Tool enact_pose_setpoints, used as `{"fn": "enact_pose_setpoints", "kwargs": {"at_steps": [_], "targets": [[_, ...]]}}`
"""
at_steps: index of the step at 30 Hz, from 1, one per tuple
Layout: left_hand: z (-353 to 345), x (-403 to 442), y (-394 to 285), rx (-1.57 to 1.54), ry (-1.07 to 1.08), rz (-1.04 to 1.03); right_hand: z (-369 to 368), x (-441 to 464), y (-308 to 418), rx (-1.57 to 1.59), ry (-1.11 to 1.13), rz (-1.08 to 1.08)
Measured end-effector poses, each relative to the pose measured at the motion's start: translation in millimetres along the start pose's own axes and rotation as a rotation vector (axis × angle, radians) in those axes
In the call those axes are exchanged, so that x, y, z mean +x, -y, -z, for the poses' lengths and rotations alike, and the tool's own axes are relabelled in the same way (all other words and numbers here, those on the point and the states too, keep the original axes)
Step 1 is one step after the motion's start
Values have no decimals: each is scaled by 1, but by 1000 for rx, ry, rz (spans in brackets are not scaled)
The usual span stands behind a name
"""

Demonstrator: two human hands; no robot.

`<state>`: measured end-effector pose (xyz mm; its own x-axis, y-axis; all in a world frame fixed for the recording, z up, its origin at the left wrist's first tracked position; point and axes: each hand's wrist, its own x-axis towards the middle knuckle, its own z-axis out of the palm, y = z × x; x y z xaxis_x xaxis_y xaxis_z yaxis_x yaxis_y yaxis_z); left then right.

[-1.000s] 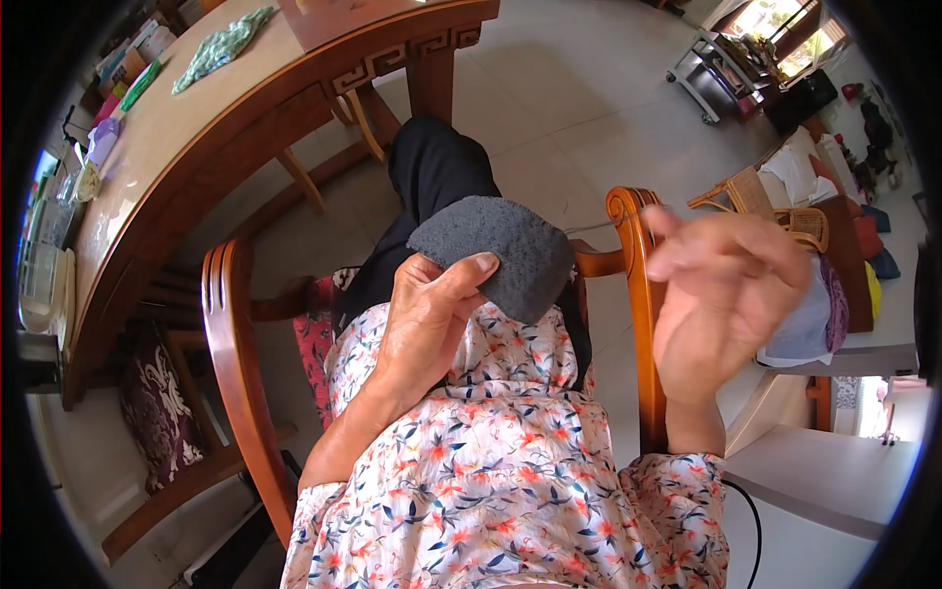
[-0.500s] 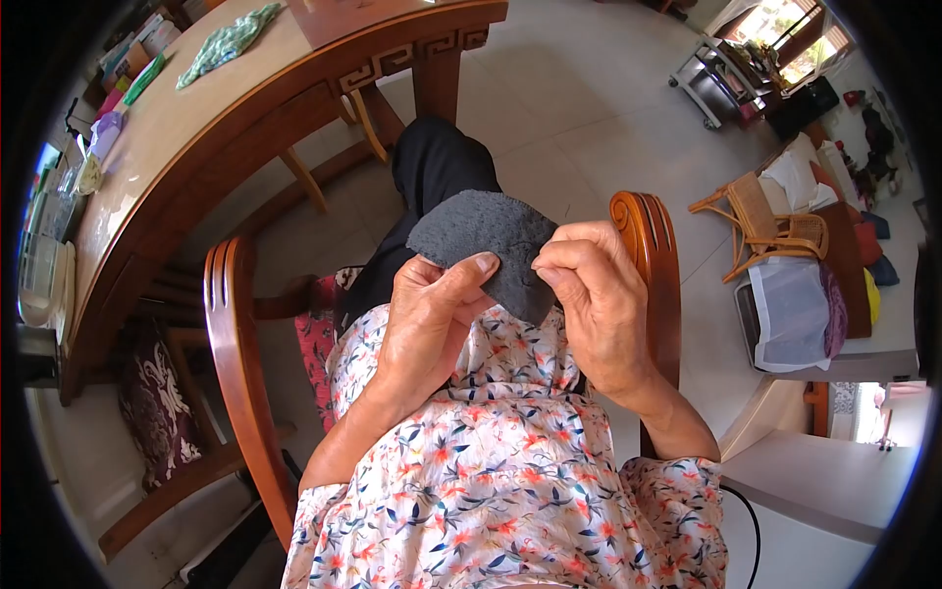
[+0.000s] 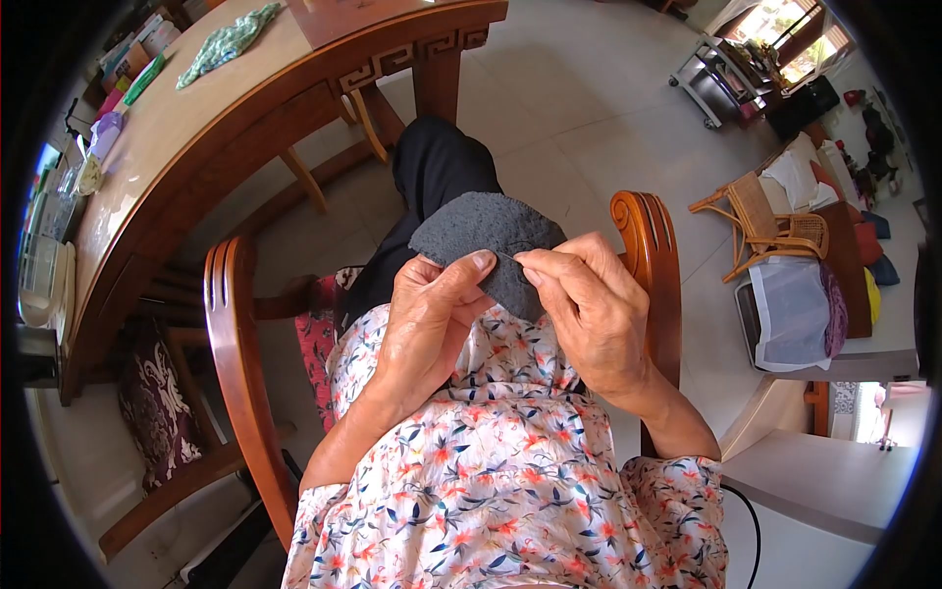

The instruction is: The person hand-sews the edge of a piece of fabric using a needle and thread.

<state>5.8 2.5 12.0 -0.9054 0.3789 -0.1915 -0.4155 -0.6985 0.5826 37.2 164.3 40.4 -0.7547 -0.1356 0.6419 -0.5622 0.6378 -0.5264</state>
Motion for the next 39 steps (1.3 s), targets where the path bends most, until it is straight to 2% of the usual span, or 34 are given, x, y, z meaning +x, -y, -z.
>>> {"fn": "enact_pose_setpoints", "kwargs": {"at_steps": [18,39], "targets": [[6,1,1,-34,76,-1,1,-1,0,-18,54,-25],[3,0,-1,-52,33,23,-13,1,1,40,-39,-153]]}}
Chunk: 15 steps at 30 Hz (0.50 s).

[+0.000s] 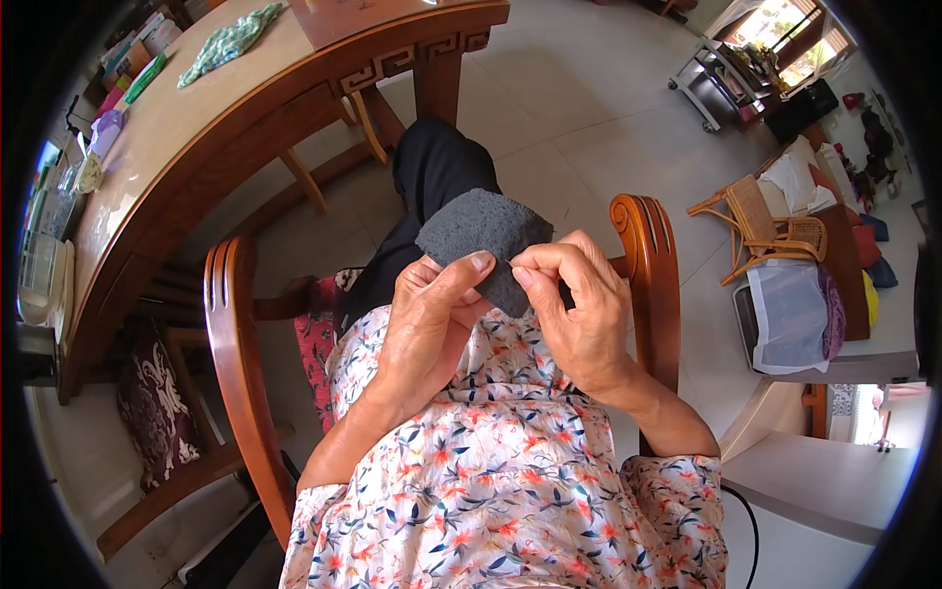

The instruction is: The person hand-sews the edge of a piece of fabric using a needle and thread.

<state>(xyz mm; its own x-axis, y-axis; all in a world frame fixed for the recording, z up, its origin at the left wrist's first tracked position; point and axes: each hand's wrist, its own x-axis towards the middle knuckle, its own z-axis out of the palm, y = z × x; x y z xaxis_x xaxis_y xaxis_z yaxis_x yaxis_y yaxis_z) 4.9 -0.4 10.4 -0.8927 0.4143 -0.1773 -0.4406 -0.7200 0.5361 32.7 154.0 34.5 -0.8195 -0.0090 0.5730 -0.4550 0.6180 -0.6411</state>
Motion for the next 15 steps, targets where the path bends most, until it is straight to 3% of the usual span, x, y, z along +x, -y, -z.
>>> {"fn": "enact_pose_setpoints", "kwargs": {"at_steps": [15], "targets": [[-5,-2,-2,-34,-7,75,2,-1,-5,108,35,-62]]}}
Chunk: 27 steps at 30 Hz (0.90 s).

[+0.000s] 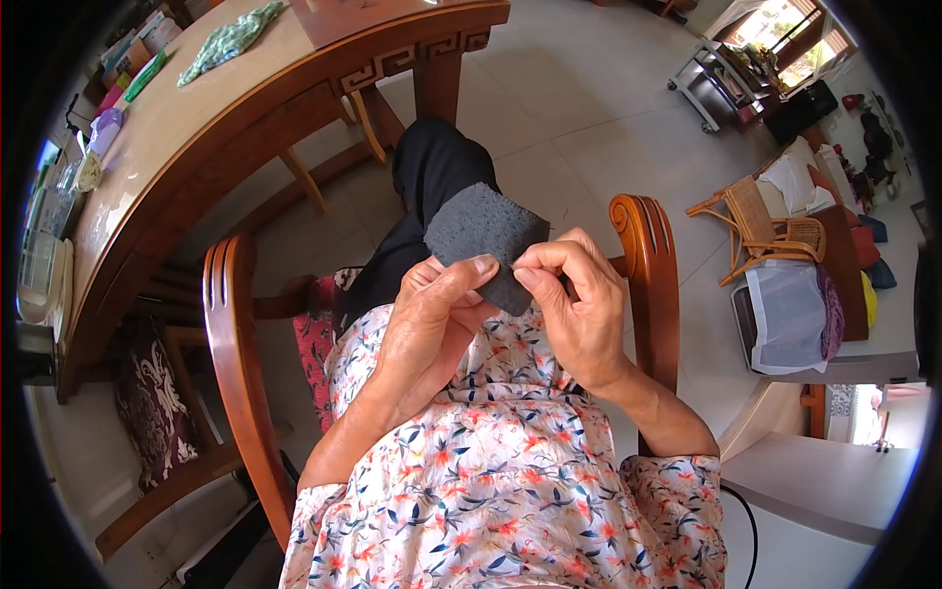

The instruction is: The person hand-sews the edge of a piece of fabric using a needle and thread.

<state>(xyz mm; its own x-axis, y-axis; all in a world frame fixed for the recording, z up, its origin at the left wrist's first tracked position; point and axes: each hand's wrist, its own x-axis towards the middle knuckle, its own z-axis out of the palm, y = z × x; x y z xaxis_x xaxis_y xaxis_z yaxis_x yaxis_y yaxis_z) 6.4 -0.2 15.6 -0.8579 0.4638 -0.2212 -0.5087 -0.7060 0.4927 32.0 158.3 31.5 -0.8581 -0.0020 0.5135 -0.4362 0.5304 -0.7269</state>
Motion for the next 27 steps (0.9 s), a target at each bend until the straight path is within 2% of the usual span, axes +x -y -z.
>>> {"fn": "enact_pose_setpoints", "kwargs": {"at_steps": [4,6,8,10,12,14,16,18,22,24,25,27], "targets": [[0,0,1,11,21,22,-2,-1,-3,50,-2,-32],[-7,-1,3,35,21,-44,-2,-2,-2,76,5,-65],[-4,-3,3,92,45,-70,-2,-2,4,313,43,-337],[-5,-4,4,150,71,-96,-1,-1,1,394,47,-344],[-8,-4,7,314,43,-255,-1,3,-1,477,51,-351],[-9,-2,8,360,-8,-288,-2,6,1,88,-51,8],[-4,0,9,406,-60,-321,-3,8,5,-89,-21,174],[4,-1,10,700,-98,-391,-6,6,-3,-111,9,209],[0,-1,11,676,-45,-510,-3,4,-7,-109,86,199],[3,-3,9,984,-104,-533,-1,6,-7,-135,119,210],[2,-2,10,984,-103,-533,0,9,-5,-139,117,229],[-2,-1,15,782,-49,-512,5,13,5,-143,114,248]]}}
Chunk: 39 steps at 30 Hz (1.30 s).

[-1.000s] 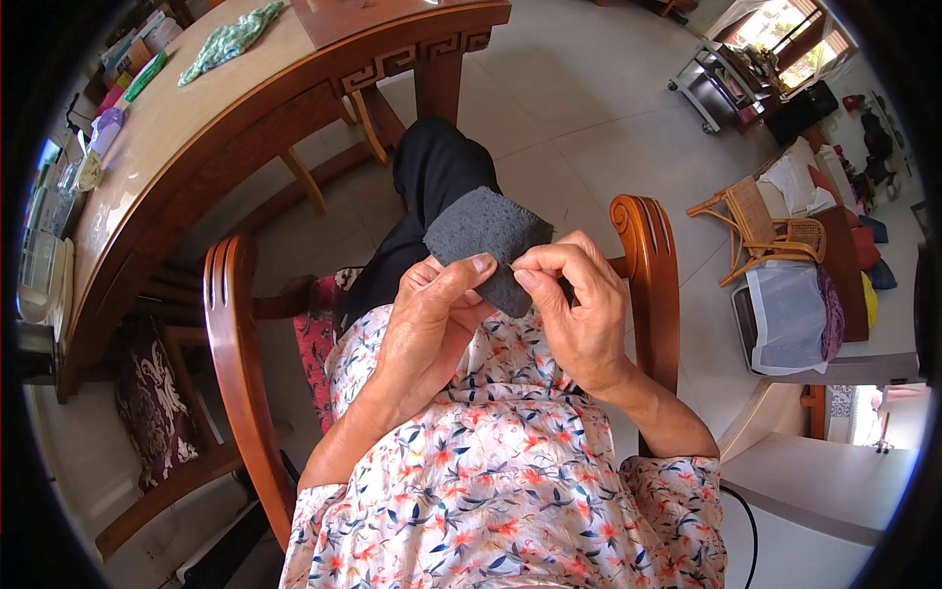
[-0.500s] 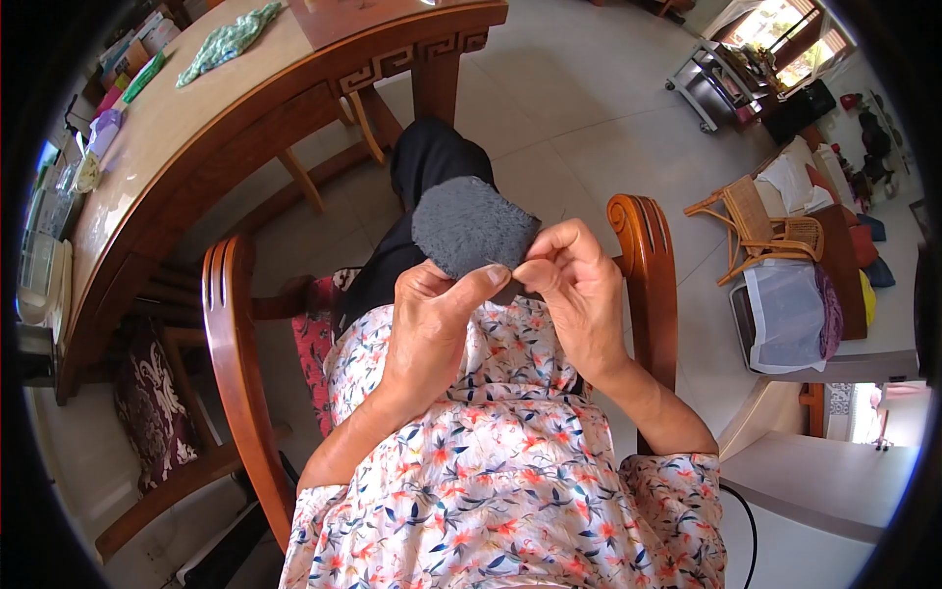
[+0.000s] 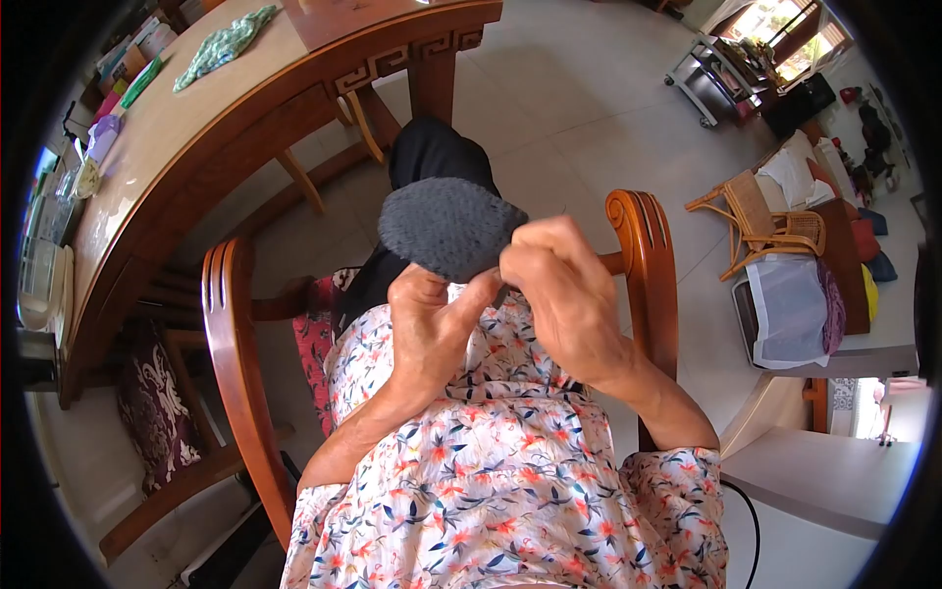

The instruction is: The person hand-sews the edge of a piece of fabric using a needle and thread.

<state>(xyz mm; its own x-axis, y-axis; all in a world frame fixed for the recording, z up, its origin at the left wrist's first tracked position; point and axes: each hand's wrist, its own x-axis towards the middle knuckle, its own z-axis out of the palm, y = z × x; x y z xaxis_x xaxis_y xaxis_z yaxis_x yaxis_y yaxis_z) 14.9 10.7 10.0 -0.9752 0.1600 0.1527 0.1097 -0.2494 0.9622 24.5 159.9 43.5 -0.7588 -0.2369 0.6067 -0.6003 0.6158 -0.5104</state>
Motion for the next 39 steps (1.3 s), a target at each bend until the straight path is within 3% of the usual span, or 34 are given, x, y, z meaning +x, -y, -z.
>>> {"fn": "enact_pose_setpoints", "kwargs": {"at_steps": [1,3,5,7,9,13,18,21,25,27,29,30,39], "targets": [[0,2,1,-1,-1,-1,7,4,9,89,-76,83],[2,7,3,-270,58,217,20,10,13,210,-165,160],[1,10,5,-394,64,223,22,7,10,749,-227,-166],[2,10,3,-664,143,281,23,7,2,894,-226,-204],[0,10,0,-645,76,343,27,7,-1,1043,-225,-250],[5,10,9,-641,96,356,42,9,13,927,-256,-216],[9,11,14,-694,106,314,64,11,28,651,-336,-24],[3,11,5,-640,56,310,68,10,24,665,-325,100],[7,12,5,-601,41,363,59,5,23,419,-305,30],[7,13,-2,-591,42,410,47,4,19,173,-174,-56],[5,13,-7,-570,14,446,33,-1,19,153,-117,-166],[4,13,-6,-571,13,446,30,-2,18,35,-91,-114],[13,10,13,-747,76,414,6,-12,3,-2,-112,-122]]}}
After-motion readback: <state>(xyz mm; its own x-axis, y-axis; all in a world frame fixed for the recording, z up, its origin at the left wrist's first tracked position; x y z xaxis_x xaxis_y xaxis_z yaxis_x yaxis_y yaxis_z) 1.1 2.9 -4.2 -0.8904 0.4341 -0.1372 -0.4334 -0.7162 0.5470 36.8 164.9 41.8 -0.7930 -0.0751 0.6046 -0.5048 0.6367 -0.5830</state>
